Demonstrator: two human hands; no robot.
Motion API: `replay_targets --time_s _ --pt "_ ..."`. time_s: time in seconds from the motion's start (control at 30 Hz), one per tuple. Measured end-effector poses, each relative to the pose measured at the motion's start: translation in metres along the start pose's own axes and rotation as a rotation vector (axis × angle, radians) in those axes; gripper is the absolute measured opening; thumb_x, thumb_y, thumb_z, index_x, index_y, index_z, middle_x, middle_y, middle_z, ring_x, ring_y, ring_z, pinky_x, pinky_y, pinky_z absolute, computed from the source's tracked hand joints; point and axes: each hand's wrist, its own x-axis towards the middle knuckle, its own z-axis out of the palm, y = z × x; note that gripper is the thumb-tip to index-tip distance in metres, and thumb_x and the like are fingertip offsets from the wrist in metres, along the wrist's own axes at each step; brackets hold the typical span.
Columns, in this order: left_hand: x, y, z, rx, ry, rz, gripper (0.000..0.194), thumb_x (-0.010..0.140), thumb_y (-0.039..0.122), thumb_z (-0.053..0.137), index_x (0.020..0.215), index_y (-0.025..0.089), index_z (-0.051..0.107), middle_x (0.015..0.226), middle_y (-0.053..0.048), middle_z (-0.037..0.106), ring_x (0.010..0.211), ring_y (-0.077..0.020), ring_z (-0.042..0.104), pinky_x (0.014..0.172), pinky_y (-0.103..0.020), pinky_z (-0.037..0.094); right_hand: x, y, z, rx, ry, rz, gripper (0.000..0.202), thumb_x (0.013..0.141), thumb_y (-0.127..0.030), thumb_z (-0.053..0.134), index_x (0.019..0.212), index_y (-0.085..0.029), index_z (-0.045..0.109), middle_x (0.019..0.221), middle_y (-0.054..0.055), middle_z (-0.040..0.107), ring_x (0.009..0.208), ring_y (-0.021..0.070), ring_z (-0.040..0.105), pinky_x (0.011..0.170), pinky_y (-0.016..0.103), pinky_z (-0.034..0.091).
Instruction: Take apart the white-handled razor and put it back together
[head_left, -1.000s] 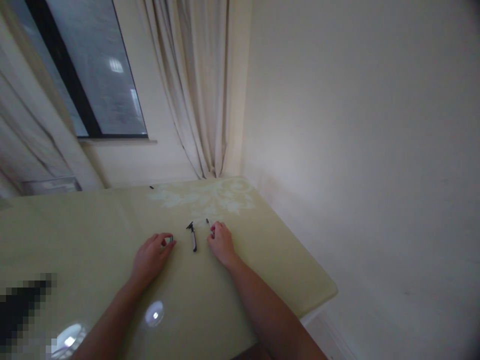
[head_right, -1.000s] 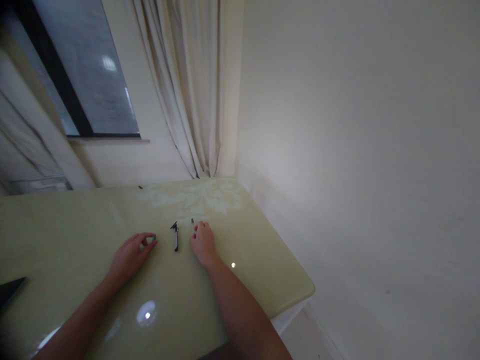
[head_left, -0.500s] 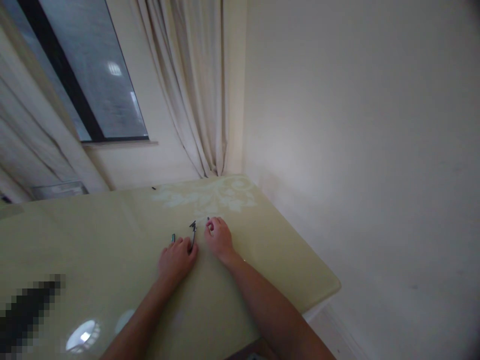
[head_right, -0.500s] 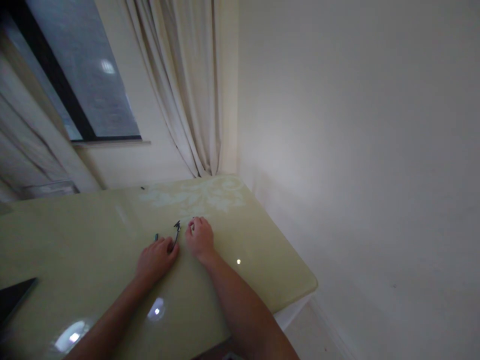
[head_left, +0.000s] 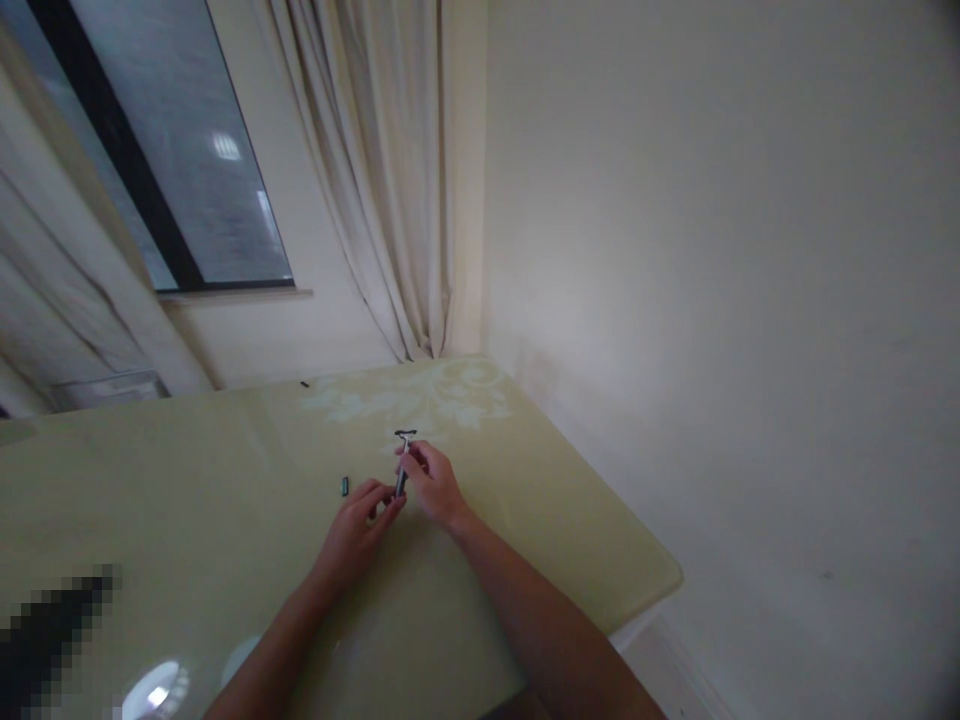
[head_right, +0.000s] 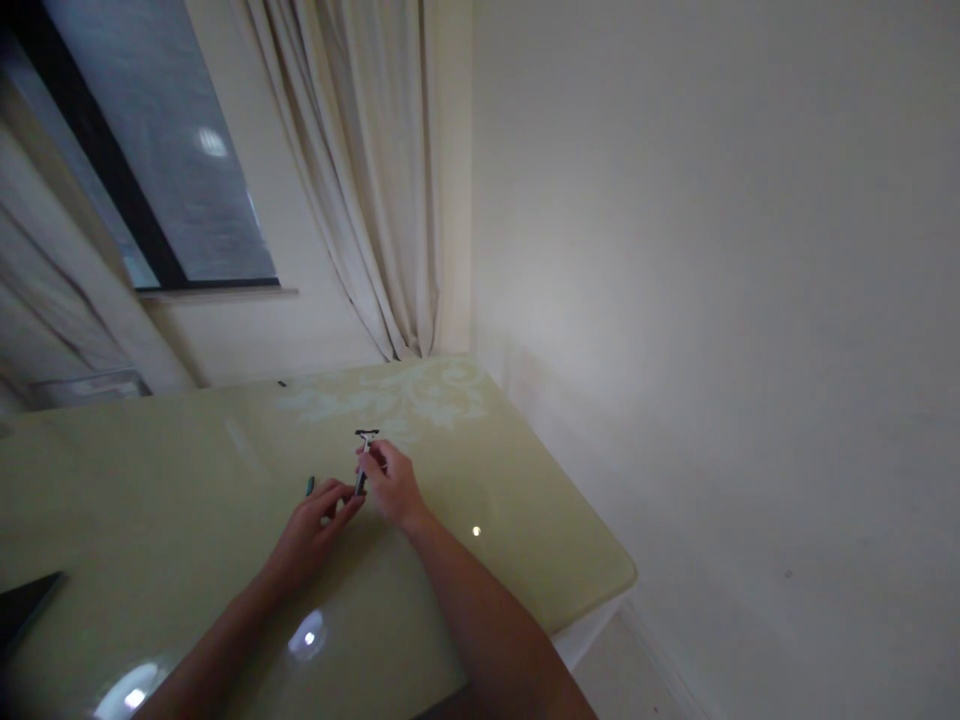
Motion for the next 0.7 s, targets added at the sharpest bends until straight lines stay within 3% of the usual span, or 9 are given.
replay_targets --time_s 0.17,0.33,0.4,0.53,0.7 --pt "0.004 -0.014 -0.015 -0.073 0.064 -0.081 0.052 0.088 0.069 0.053 0.082 0.023 0.076 0.092 -0.008 0.069 0.083 -0.0223 0.062 0.076 -0.033 0.052 0.0 -0.008 -0.01 -0.072 0.004 -0.069 0.024 0.098 -0.03 0.046 0.109 -0.021 0.065 0.079 -0.002 0.058 0.071 0.0139 0.055 0.066 0.022 0.043" --pt "0.002 -0.012 -0.026 -0.339 0.235 -0.222 0.065 0.094 0.07 0.041 0.125 0.02 0.069 0.108 -0.008 0.07 0.079 -0.0184 0.057 0.075 -0.032 0.051 -0.001 -0.012 -0.014 -0.304 -0.149 -0.101 0.02 0.096 -0.022 0.048 0.097 -0.022 0.068 0.077 -0.002 0.058 0.073 0.0141 0.052 0.069 0.022 0.039" --pt "0.001 -0.008 -0.026 -0.436 0.22 -0.229 0.066 0.093 0.069 0.048 0.132 0.019 0.066 0.107 -0.007 0.07 0.076 -0.0167 0.055 0.073 -0.03 0.05 -0.002 -0.01 -0.011 -0.372 -0.214 -0.126 0.018 0.096 -0.023 0.05 0.092 -0.021 0.067 0.078 -0.002 0.059 0.075 0.0142 0.053 0.071 0.023 0.038" --pt "-0.002 -0.006 -0.025 -0.529 0.145 -0.273 0.065 0.08 0.062 0.072 0.126 0.017 0.068 0.094 -0.006 0.07 0.08 -0.0193 0.061 0.072 -0.029 0.049 -0.004 -0.007 -0.008 -0.441 -0.29 -0.174 0.022 0.098 -0.027 0.049 0.086 -0.019 0.065 0.08 0.0 0.06 0.076 0.014 0.052 0.071 0.024 0.035" --pt "-0.003 -0.006 -0.029 -0.582 0.116 -0.26 0.062 0.077 0.056 0.079 0.127 0.02 0.068 0.085 -0.003 0.07 0.077 -0.0183 0.064 0.07 -0.028 0.048 -0.003 -0.012 -0.011 -0.341 -0.339 -0.141 0.031 0.1 -0.032 0.046 0.076 -0.018 0.06 0.074 -0.002 0.054 0.071 0.0129 0.048 0.067 0.024 0.033"
